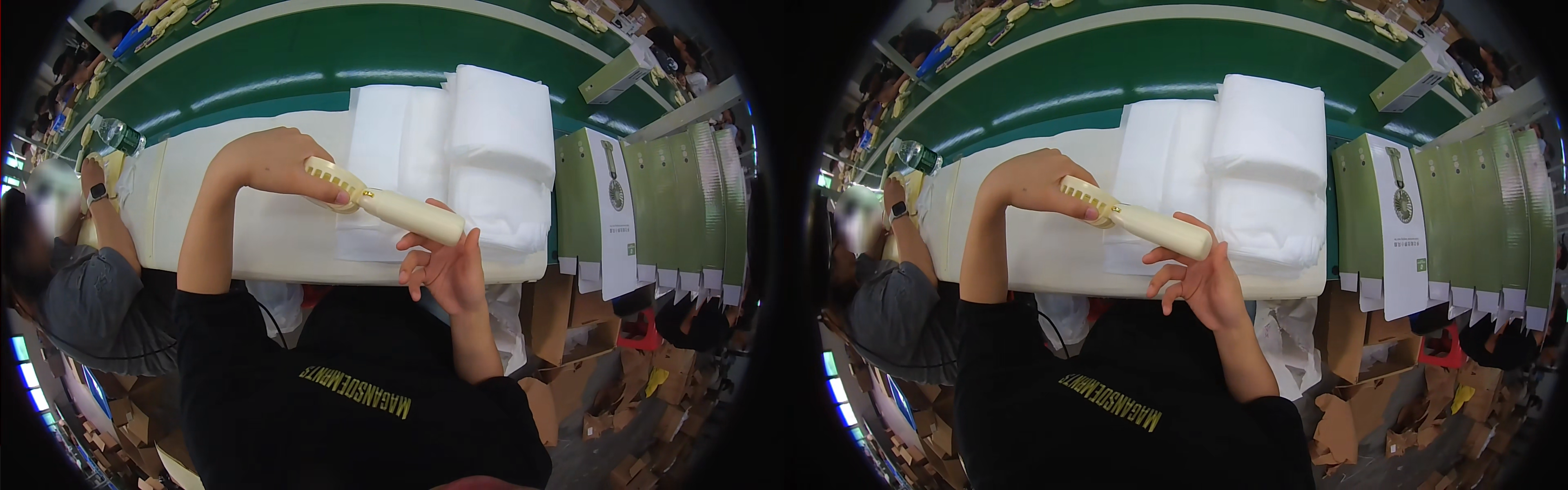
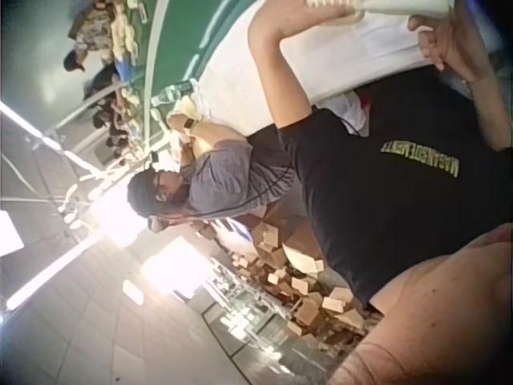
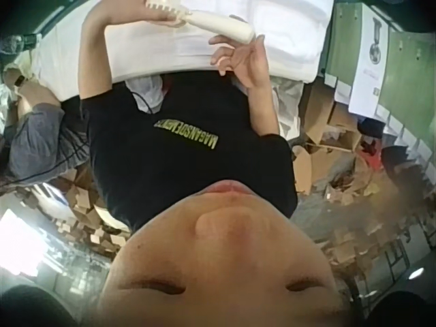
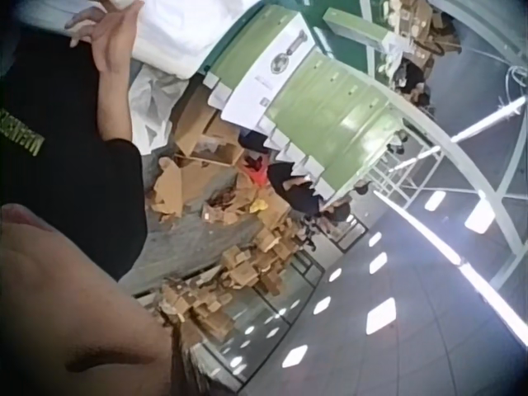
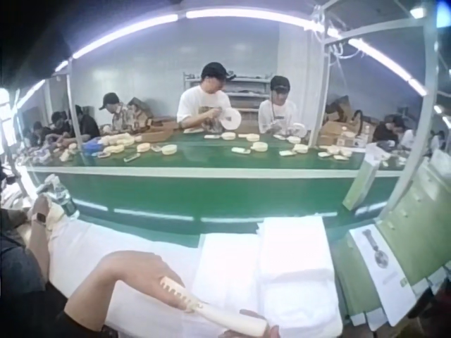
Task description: The recorder is packaging small handheld electric fans into foam protectors and placing them into boxes on an assembly line.
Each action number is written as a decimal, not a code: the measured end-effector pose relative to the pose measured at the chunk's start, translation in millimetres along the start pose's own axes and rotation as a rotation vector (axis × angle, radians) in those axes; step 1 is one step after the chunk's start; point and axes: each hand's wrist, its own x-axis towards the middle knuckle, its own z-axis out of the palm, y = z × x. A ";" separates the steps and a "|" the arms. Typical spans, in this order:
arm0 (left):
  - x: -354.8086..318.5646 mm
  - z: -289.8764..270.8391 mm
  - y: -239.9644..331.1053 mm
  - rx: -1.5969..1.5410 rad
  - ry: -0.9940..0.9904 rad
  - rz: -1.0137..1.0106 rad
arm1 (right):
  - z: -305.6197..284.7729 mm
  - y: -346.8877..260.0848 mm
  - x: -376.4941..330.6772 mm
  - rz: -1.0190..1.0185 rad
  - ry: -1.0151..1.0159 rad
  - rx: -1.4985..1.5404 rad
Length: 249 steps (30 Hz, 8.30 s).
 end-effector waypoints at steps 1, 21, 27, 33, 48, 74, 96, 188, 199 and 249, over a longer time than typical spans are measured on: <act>0.6 1.1 -1.4 -0.013 0.001 -0.005 | -1.5 0.1 0.0 0.018 0.017 -0.029; -19.4 11.2 8.0 0.128 0.366 0.098 | 15.2 -3.9 -7.2 -0.152 0.089 -0.458; -25.6 13.7 13.9 0.184 0.438 0.109 | 14.2 -3.0 -7.4 -0.177 0.135 -0.523; -27.7 22.2 23.5 0.351 0.773 0.239 | 10.9 12.6 -6.7 -0.246 0.280 -0.596; 21.2 89.1 37.2 -0.075 0.944 0.589 | -6.4 -7.6 -6.0 0.068 -0.007 -0.229; 25.6 148.7 78.8 -0.738 0.953 0.724 | 33.0 -3.6 44.2 -0.020 0.033 0.610; 14.4 165.9 77.8 -1.379 0.802 0.566 | 40.8 21.9 59.2 -0.091 0.284 0.231; -88.8 81.7 -128.3 -1.552 0.999 0.209 | 82.2 112.5 220.5 -0.016 -0.156 -0.579; -104.9 42.2 -106.3 -0.443 1.208 0.195 | 96.4 106.4 220.6 -0.298 -0.118 -0.727; -97.5 -12.4 -420.6 -0.229 2.051 -0.761 | 56.2 128.4 230.7 -0.218 0.116 -1.212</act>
